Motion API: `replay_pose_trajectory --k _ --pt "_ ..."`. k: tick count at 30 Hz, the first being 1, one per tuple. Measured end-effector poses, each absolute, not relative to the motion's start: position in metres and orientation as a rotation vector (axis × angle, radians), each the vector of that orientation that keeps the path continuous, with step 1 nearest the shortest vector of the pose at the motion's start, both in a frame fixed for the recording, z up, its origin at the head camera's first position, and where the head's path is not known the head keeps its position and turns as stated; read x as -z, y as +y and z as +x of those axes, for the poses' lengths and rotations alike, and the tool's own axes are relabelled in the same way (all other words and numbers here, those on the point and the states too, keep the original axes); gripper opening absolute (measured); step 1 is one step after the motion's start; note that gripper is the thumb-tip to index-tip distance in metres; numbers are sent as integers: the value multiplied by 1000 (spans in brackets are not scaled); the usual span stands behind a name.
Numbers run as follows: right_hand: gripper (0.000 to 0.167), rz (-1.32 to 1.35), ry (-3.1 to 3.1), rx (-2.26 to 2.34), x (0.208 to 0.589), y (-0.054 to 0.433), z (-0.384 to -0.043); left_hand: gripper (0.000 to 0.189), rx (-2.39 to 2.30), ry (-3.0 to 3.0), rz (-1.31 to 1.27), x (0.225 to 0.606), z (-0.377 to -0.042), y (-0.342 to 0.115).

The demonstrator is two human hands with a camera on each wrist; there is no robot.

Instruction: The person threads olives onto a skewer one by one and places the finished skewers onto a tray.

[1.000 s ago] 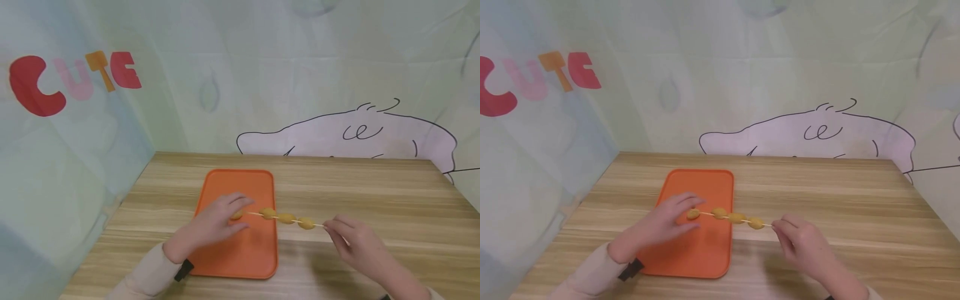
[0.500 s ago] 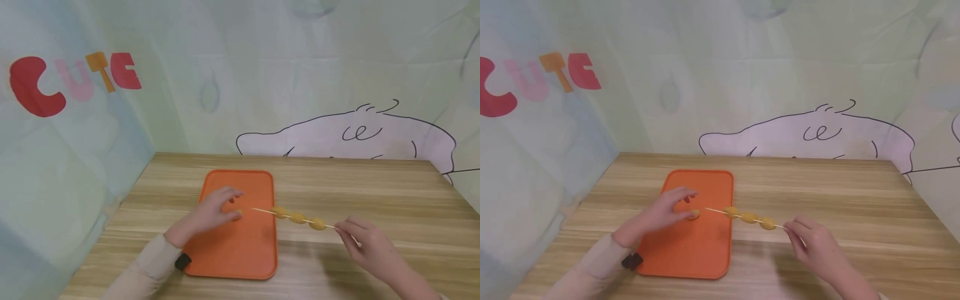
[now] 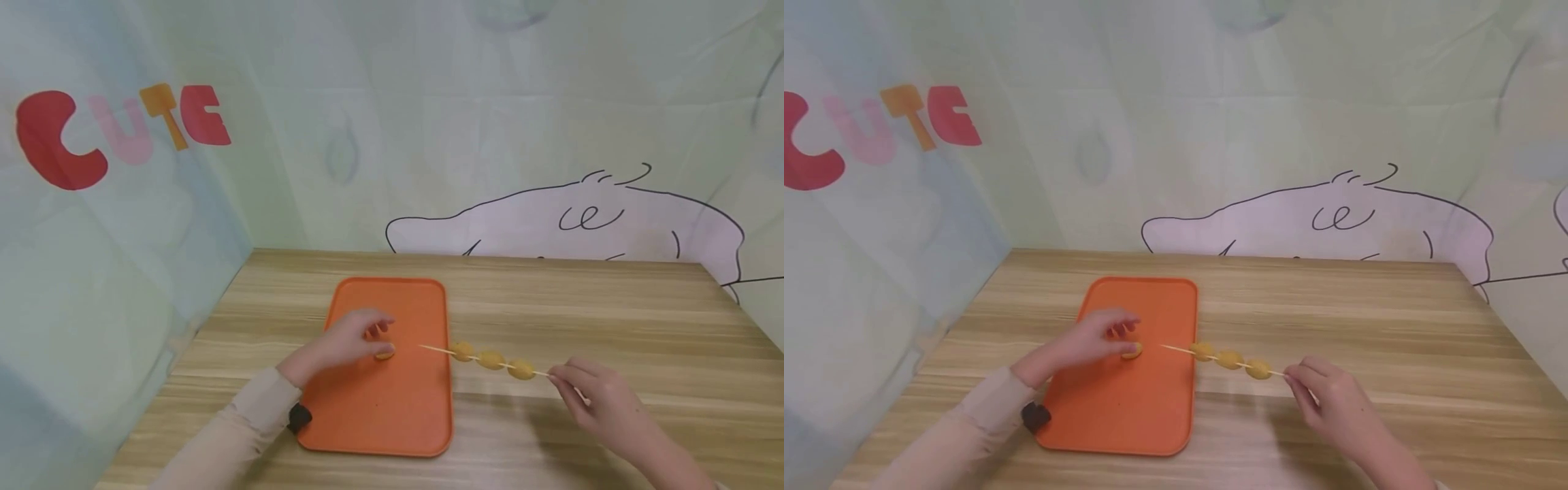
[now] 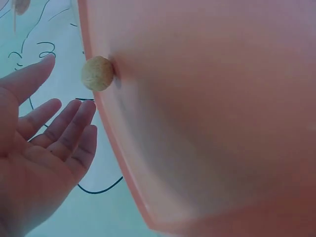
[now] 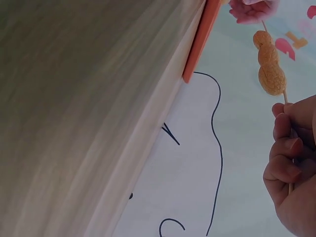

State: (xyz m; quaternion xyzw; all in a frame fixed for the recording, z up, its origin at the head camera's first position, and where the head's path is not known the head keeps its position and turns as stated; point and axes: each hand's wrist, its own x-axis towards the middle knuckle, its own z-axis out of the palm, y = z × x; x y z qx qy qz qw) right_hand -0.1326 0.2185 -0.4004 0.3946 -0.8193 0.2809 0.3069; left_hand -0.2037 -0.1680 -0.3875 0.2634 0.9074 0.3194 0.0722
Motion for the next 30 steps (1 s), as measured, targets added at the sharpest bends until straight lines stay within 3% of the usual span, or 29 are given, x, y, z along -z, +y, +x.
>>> replay_pose_trajectory --k 30 --pt "48 1050 -2187 -750 408 218 -133 28 -824 2708 734 404 -207 -162"
